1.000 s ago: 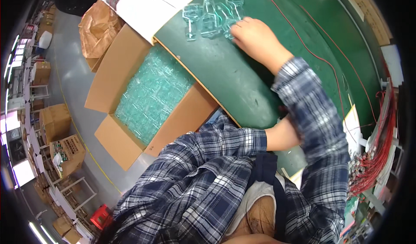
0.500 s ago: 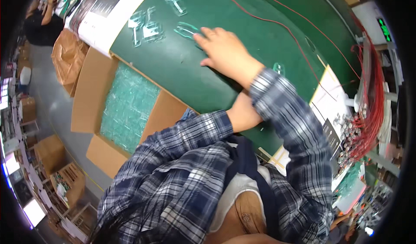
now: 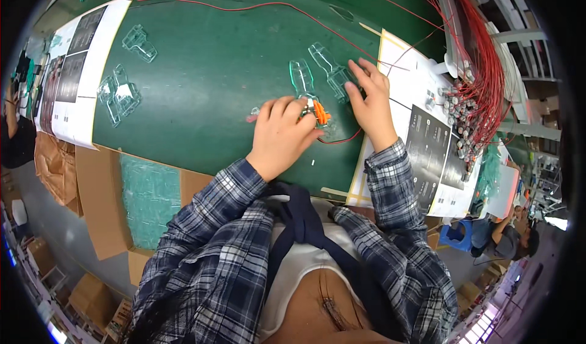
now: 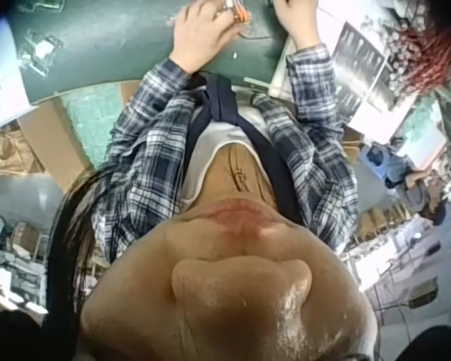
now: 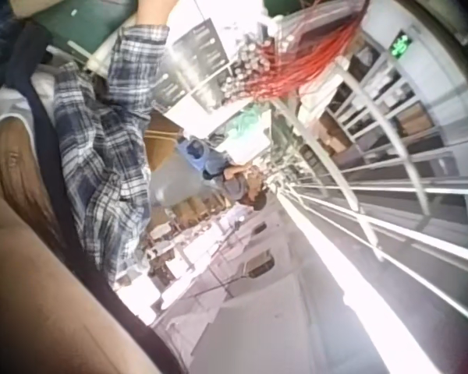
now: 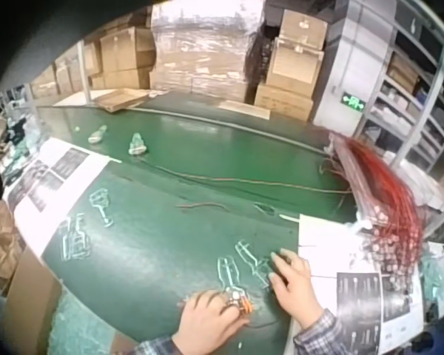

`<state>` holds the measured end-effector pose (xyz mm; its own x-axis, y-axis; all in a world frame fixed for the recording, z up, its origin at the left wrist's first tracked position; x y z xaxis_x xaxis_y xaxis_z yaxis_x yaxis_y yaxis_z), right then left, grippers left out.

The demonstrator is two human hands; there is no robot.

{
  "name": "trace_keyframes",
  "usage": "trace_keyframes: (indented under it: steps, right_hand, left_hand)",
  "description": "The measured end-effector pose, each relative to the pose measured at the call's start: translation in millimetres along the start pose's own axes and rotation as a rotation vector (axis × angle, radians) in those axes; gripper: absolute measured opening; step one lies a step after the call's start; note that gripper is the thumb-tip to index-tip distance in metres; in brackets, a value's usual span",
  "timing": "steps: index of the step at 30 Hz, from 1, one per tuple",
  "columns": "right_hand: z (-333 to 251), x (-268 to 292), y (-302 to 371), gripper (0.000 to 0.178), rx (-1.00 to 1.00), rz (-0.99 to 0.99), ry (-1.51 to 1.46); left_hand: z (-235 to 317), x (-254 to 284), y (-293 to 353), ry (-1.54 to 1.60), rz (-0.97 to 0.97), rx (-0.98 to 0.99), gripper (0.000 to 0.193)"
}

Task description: Assembling small electronic components by inserting wires into plastic housings and then packing the completed items into a shipping box.

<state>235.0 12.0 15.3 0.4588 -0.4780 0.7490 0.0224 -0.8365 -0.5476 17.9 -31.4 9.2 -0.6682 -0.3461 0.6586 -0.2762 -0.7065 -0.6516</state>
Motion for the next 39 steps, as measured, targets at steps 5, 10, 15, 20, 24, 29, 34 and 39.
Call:
trace_keyframes:
  steps: [5,10,15,20,24,29,34,39]
  right_hand:
    - [-31.0,7.4,10.7,0.058,0.028,-0.144,0.019]
    - [-28.7,12.3,17.4,0.065,-0.055,-0.137,-0.094]
    - [-46.3,22.7,35.4,0.069,-0.023,-0.107,0.020]
    - [-87.3,26.6,32.3,0.068,-0.108,-0.141,-0.167]
    - [-95.2,9.5,28.1,0.066,-0.097,-0.198,-0.007]
    - [-88.0,-1.1,28.4,0.064,-0.016,-0.201,0.080]
    - [-77.3,-7.7,43.6,0.063,-0.064,-0.012,-0.002]
    - [-73.2,-8.3,38.3,0.063,-0.024,0.019,-0.085]
  left_hand:
    - [2.8,-4.6,3.1,0.006,0.017,0.032,0.036]
    - [7.8,-1.4,4.5,0.085,0.019,0.157,0.053]
    - [13.7,-0.5,5.8,0.191,0.038,0.293,0.077]
    - [7.4,-11.7,14.2,0.391,0.072,0.434,0.091]
    - [2.4,-13.3,16.6,0.387,0.116,0.416,0.098]
    - [1.5,-4.1,6.9,0.487,0.041,0.359,0.092]
    - [-1.6,-6.5,8.4,0.463,-0.006,0.354,0.091]
    - [-4.9,2.4,3.7,0.693,-0.005,0.373,0.087]
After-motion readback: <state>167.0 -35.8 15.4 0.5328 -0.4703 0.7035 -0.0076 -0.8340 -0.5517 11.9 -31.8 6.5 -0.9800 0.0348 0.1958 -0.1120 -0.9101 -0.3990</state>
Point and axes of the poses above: each hand's wrist, its own y-axis away from the middle knuckle, its own x-axis out of the back of the hand, z = x × y, the point moved 1 cm from there along -y, towards the middle knuckle, and after that the axes turned 13 degrees about z, right-handed, at the moved point
